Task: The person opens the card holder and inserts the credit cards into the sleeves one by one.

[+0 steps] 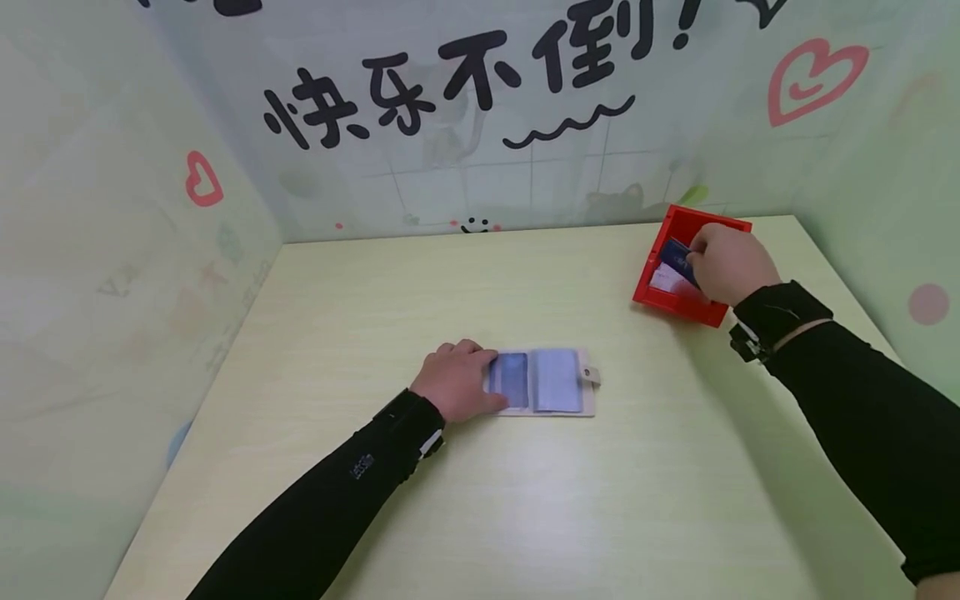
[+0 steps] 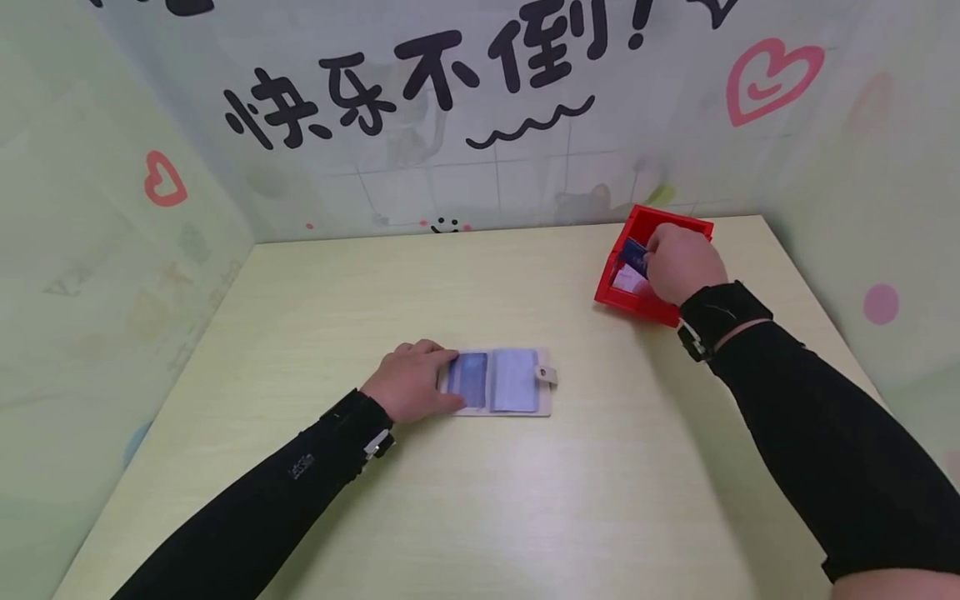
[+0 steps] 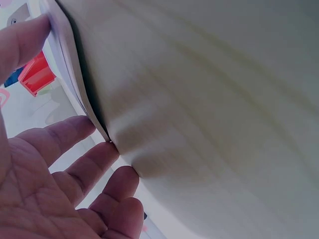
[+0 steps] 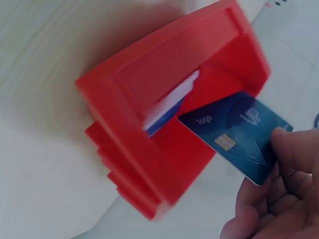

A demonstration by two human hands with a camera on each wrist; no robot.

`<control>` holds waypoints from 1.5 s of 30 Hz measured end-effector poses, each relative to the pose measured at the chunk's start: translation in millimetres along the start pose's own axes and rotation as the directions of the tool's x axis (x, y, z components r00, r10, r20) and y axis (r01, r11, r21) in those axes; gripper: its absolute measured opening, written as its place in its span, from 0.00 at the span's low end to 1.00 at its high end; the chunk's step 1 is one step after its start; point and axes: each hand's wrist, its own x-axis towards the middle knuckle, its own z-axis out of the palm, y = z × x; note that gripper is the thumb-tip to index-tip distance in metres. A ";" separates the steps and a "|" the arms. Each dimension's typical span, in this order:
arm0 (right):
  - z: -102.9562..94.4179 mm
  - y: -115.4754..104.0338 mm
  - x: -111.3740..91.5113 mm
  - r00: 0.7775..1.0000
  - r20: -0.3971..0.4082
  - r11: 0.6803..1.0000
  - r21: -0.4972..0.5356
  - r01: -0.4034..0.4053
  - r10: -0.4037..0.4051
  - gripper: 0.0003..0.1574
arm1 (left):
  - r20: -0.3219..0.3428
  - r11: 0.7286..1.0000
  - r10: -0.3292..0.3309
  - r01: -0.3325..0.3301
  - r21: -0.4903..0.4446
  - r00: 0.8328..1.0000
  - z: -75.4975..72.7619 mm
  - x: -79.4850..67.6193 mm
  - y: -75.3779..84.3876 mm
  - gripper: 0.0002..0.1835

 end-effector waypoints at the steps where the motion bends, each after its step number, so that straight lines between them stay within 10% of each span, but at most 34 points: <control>1: -1.7 -3.0 -3.5 1.000 -0.015 1.000 0.030 -0.006 0.006 0.21 | -0.001 1.000 0.000 0.000 0.000 1.000 -0.2 0.4 0.0 0.42; 11: 4.7 -36.8 -34.1 0.995 -0.088 0.972 0.223 0.070 -0.051 0.32 | -0.009 1.000 0.006 -0.006 -0.001 1.000 -2.2 1.5 0.3 0.41; 24: 64.3 -88.7 -71.2 0.965 0.221 0.928 0.368 0.054 -0.143 0.29 | 0.002 1.000 -0.002 0.002 0.000 1.000 -2.1 2.7 -0.7 0.42; 45: 106.8 -110.8 -83.3 0.930 0.311 0.927 0.367 0.073 -0.196 0.29 | 0.003 0.999 -0.012 0.012 -0.031 1.000 1.0 2.1 -3.5 0.44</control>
